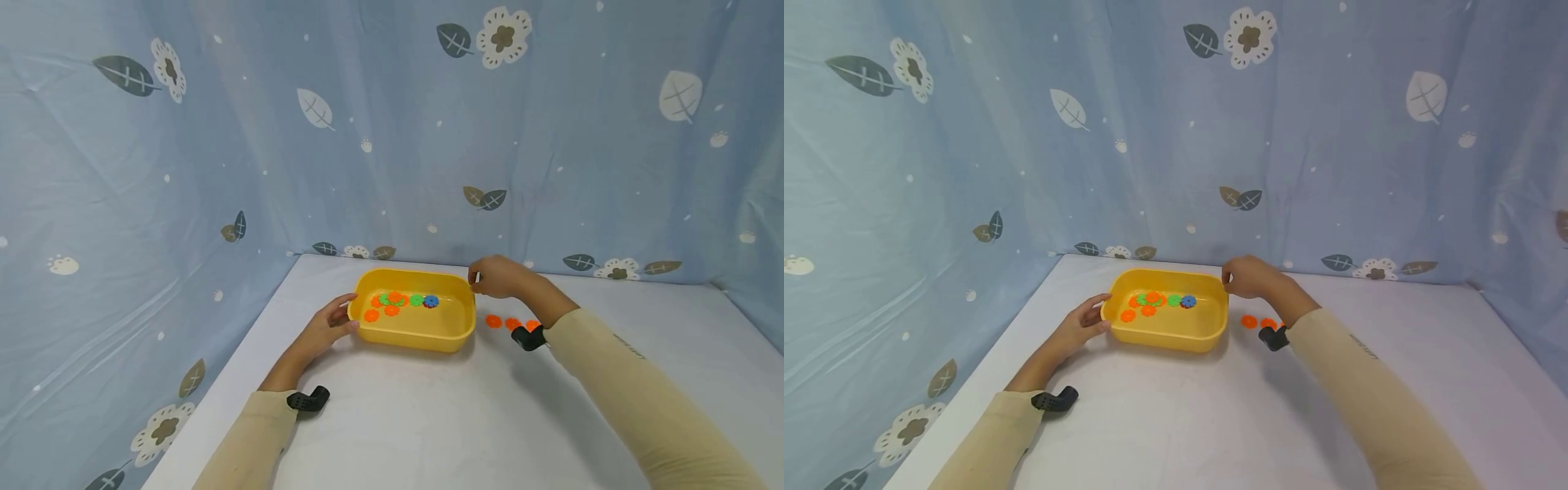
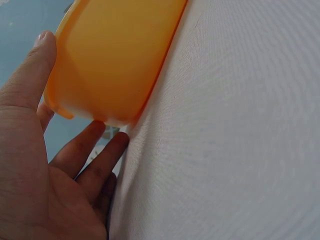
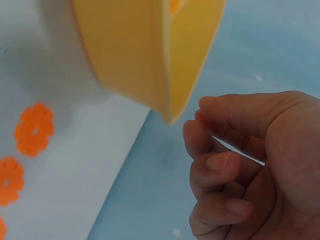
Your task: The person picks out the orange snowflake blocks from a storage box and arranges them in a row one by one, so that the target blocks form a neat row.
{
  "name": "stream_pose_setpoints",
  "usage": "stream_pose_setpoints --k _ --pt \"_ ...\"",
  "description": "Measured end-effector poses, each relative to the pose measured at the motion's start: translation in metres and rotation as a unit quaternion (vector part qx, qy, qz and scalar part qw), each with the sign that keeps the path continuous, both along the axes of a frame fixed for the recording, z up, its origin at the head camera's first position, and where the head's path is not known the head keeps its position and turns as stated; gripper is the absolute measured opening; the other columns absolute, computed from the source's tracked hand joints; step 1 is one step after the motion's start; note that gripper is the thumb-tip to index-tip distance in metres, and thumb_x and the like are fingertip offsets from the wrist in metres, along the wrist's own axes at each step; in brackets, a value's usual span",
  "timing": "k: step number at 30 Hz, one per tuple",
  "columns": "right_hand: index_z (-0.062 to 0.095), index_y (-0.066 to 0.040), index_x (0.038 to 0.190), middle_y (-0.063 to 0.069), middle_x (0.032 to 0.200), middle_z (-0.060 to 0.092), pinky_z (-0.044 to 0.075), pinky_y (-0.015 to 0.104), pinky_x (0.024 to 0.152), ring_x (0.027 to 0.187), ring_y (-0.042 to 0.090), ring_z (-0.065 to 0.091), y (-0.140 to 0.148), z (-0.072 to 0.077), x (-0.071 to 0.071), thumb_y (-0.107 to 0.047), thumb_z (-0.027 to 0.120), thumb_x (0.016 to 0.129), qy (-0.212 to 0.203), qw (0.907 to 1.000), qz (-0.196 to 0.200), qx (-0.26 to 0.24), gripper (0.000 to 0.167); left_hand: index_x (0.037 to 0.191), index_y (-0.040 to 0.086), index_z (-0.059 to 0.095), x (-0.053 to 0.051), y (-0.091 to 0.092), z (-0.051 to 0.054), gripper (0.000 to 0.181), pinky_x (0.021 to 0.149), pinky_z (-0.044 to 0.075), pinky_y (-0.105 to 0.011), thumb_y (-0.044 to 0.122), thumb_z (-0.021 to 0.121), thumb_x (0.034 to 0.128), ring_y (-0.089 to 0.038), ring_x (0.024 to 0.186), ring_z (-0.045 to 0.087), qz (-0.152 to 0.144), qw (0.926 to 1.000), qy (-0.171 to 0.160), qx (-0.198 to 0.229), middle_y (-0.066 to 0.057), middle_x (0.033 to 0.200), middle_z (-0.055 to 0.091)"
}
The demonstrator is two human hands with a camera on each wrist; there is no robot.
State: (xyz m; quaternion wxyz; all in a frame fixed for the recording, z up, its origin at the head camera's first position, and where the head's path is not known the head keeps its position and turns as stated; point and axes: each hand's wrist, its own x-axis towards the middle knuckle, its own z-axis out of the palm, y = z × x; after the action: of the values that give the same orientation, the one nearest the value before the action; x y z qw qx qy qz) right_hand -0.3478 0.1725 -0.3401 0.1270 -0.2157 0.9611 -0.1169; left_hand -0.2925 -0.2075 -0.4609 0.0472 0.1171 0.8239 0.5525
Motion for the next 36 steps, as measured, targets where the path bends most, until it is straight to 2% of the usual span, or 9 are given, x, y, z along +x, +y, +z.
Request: stream_pose_setpoints --k 7,12,15,24,36 --pt "0.069 -0.010 0.100 0.002 0.091 0.064 0.054 0.033 0.077 0.084 0.022 0.057 -0.018 -0.001 -0.002 -0.017 0.065 0.094 0.014 0.9997 0.018 -0.004 0.010 0.146 0.028 0.043 0.000 0.001 0.000 0.065 0.108 0.032 -0.053 0.031 0.073 0.0885 -0.030 0.131 0.046 0.007 1.0000 -0.003 0.000 -0.014 0.145 0.047" --pt "0.068 -0.012 0.098 0.001 0.089 0.064 0.053 0.031 0.076 0.083 0.022 0.056 -0.029 -0.009 -0.007 -0.018 0.066 0.093 0.015 0.9996 0.022 -0.012 0.008 0.145 0.030 0.044 0.000 0.001 0.001 0.066 0.108 0.033 -0.052 0.035 0.075 0.0867 -0.029 0.131 0.046 0.010 0.9999 -0.005 -0.001 -0.013 0.145 0.047" --pt "0.068 -0.012 0.096 0.001 0.087 0.063 0.051 0.031 0.074 0.081 0.021 0.056 -0.038 -0.015 -0.010 -0.017 0.066 0.093 0.014 0.9990 0.037 -0.022 0.007 0.145 0.028 0.044 0.000 0.000 0.002 0.065 0.108 0.033 -0.053 0.033 0.074 0.0874 -0.031 0.131 0.046 0.008 1.0000 0.001 0.000 -0.014 0.145 0.047" --pt "0.068 -0.012 0.096 0.000 0.089 0.063 0.049 0.032 0.073 0.082 0.020 0.055 -0.061 -0.027 -0.012 -0.018 0.065 0.093 -0.011 0.9969 0.061 -0.048 0.007 0.146 0.025 0.043 -0.001 0.000 -0.002 0.065 0.108 0.032 -0.053 0.029 0.073 0.0891 -0.032 0.131 0.046 0.001 1.0000 0.006 0.000 -0.016 0.145 0.046" --pt "0.067 -0.012 0.092 -0.001 0.084 0.065 0.050 0.031 0.075 0.075 0.017 0.058 -0.085 -0.042 -0.024 -0.015 0.065 0.092 -0.028 0.9950 0.059 -0.076 0.004 0.148 0.023 0.041 -0.001 0.000 0.000 0.068 0.108 0.032 -0.053 0.033 0.073 0.0884 -0.033 0.131 0.045 -0.005 1.0000 0.003 0.004 -0.016 0.147 0.044"
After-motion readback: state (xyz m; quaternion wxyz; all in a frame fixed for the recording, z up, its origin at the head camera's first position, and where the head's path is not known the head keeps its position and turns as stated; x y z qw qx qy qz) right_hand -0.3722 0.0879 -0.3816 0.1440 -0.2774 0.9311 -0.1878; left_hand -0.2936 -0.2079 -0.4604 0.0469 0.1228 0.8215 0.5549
